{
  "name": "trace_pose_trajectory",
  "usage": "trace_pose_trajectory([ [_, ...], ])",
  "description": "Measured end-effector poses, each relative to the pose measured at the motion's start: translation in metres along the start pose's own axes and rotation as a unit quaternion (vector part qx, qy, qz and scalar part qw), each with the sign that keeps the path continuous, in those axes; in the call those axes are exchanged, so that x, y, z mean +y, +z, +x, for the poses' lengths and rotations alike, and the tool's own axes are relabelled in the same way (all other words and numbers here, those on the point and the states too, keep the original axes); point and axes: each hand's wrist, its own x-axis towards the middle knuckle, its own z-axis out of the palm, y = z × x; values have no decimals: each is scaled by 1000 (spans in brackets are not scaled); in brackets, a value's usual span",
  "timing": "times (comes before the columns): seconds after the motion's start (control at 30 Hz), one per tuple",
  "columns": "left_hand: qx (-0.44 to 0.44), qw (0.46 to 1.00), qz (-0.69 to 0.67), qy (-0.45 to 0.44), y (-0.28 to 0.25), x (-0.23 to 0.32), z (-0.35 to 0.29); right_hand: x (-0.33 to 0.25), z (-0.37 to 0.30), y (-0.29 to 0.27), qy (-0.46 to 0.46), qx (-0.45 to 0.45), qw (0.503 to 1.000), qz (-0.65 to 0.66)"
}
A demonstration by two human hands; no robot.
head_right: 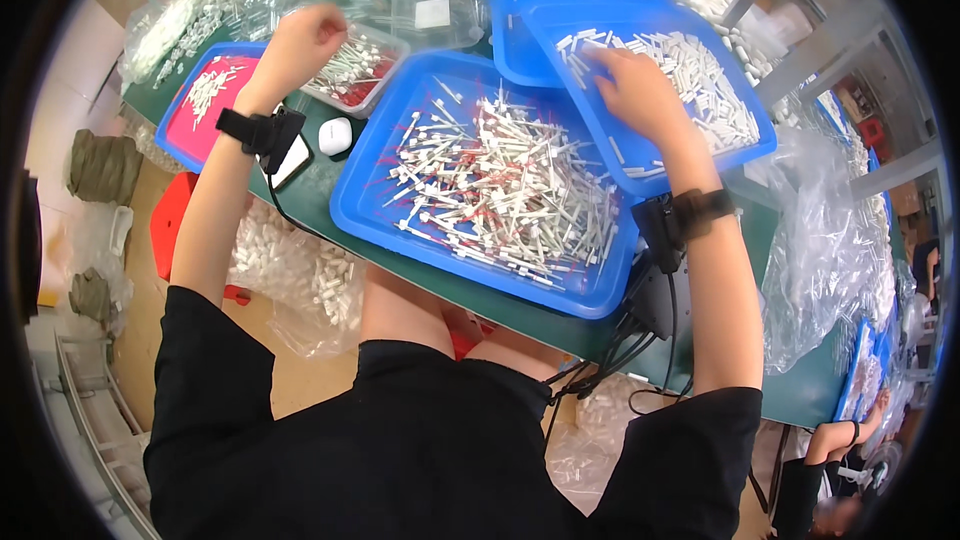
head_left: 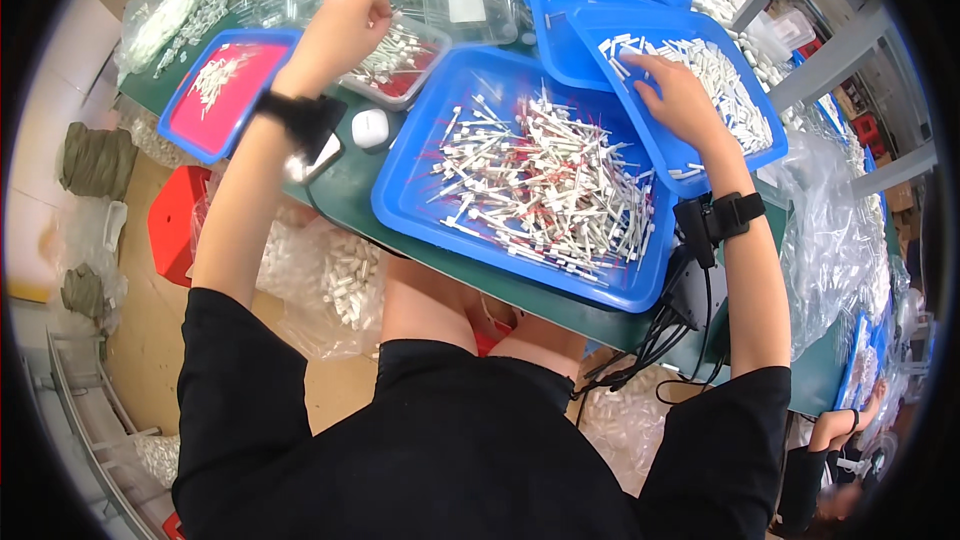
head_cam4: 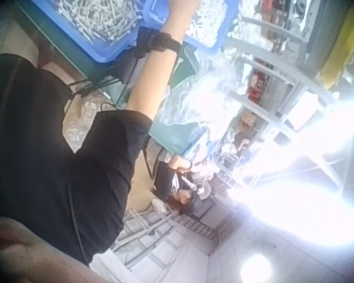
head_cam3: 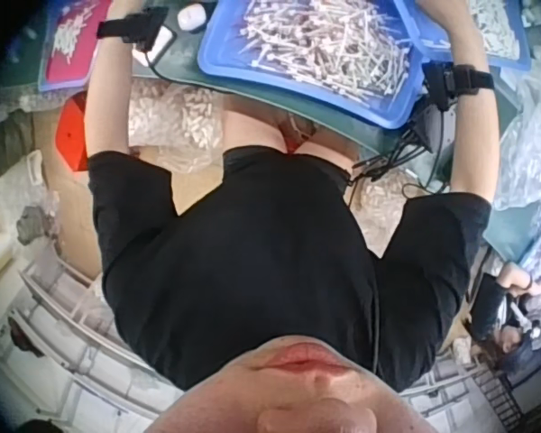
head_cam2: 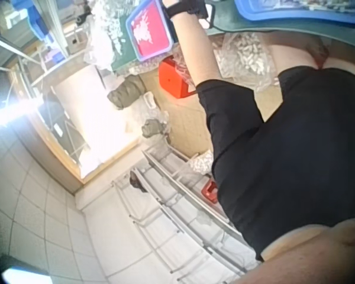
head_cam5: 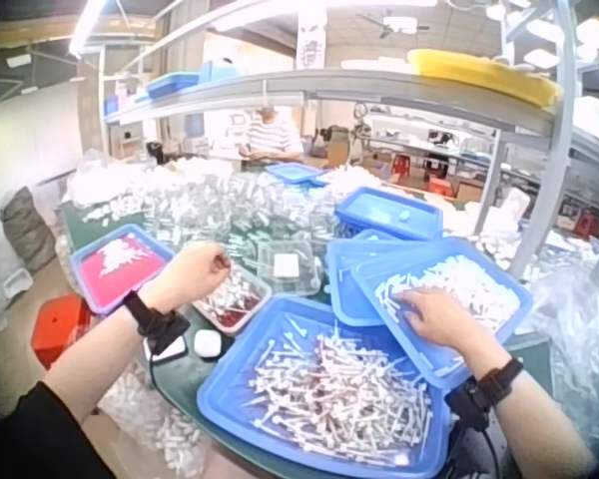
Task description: The person sits at a workstation and repeatedly picks up small white plastic components and red wires from a blue tray. They insert the wires into the plastic pieces by hand and place the assembled units into a separate blue tray. The process is repetitive and involves handling small parts one at a time.
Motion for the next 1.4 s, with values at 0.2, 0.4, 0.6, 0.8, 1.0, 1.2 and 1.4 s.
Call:
trace_pose_trajectory([
  [0.2,-80,873,-477,-55,-25,61,-21,-5,4,-6,82,-99,992,9],
  [0.4,-160,680,-704,-128,-32,124,-65,-9,-14,-17,79,-112,990,29],
  [0.6,-197,641,-732,-121,-22,156,-82,-11,-12,-13,-8,-26,996,79],
  [0.8,-206,601,-761,-132,-8,165,-89,-30,-4,-12,25,-86,994,66],
  [1.0,-170,559,-795,-163,-9,172,-89,-18,-13,-14,71,-56,996,20],
  [1.2,-122,576,-797,-137,-9,180,-93,-4,-25,-19,199,-11,976,82],
  [1.4,-56,605,-793,-57,-5,190,-96,-31,-40,-61,216,38,974,65],
])
